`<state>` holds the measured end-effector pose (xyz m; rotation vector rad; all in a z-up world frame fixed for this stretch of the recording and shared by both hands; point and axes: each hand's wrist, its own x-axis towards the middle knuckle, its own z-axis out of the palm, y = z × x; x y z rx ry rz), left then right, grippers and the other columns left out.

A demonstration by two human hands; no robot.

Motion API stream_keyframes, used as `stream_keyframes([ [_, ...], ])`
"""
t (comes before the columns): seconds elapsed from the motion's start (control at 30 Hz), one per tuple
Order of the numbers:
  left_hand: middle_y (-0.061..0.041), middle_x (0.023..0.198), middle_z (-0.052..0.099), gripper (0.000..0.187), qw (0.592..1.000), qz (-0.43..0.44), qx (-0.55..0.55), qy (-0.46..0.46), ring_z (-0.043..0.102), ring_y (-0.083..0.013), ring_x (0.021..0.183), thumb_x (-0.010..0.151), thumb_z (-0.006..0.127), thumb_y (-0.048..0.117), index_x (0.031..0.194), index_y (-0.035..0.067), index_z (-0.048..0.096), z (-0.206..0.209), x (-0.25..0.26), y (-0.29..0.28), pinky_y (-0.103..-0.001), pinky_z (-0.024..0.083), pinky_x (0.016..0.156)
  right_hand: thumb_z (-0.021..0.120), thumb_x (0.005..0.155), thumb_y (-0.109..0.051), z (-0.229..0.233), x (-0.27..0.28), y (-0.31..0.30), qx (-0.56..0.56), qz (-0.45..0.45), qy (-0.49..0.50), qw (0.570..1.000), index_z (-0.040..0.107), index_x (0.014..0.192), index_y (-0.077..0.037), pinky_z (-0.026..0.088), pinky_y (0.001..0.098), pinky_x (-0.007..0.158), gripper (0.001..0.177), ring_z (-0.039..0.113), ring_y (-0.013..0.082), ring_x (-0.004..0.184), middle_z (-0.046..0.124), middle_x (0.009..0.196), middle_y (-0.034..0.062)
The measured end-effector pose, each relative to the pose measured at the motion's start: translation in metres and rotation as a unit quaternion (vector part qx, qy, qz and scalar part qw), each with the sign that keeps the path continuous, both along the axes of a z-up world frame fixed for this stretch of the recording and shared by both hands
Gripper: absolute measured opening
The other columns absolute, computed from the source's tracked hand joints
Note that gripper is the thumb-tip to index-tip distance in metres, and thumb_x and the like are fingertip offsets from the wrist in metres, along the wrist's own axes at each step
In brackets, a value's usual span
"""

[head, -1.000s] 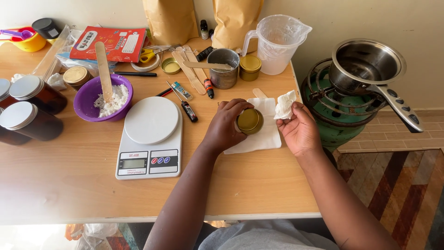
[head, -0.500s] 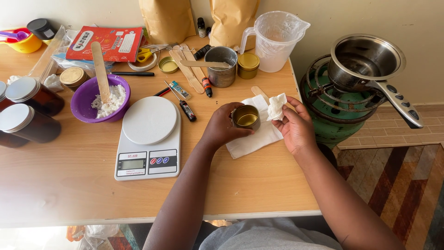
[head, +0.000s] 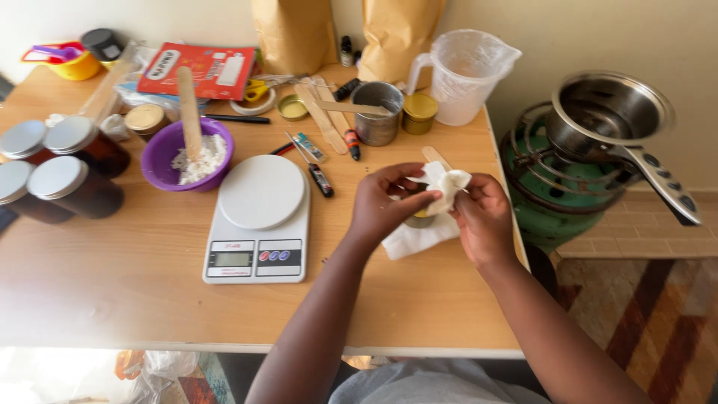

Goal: Stirring melted wax in a pot on a portable stove and cleaning metal candle tins with a cloth.

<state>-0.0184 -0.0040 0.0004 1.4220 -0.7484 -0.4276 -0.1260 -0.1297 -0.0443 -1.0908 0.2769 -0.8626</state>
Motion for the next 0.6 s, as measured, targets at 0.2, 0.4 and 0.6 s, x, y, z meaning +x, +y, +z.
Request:
stream_keyframes([
  [0.2,-0.007,0.080,0.066,0.041,0.989,-0.027,-0.048,0.134,0.062,-0.0076,0.068,0.069,0.078,0.006,0.109,0.004,0.068,0.015,-0.011,0.030,-0.018,0.055,0.063,0.057,0.086,0.012,0.049,-0.011,0.044,-0.271,-0.020,0.024,0.962,0.059,0.100,0.006,0.053,0.0348,0.083,0.015,0.061,0.0221,0.094,0.060,0.104,0.0204],
  [0.4,-0.004,0.066,0.064,0.020,0.957,0.205,-0.122,0.167,0.058,-0.0071,0.060,0.073,0.073,0.002,0.092,0.005,0.069,0.019,0.027,0.120,-0.023,0.050,0.056,0.049,0.089,-0.002,0.067,-0.027,0.080,-0.311,0.126,0.084,0.938,0.056,0.116,0.004,0.054,0.0341,0.087,0.029,0.055,0.0263,0.118,0.052,0.137,0.0202],
  [0.6,0.000,0.071,0.058,0.013,0.790,0.610,-0.050,-0.038,0.056,-0.0071,0.063,0.070,0.063,0.008,0.082,0.010,0.058,0.031,0.134,0.235,-0.021,0.046,0.058,0.046,0.092,0.001,0.041,-0.036,0.065,-0.199,0.104,0.150,0.963,0.055,0.109,0.007,0.053,0.0368,0.081,0.020,0.065,0.0337,0.095,0.060,0.123,0.0293],
])
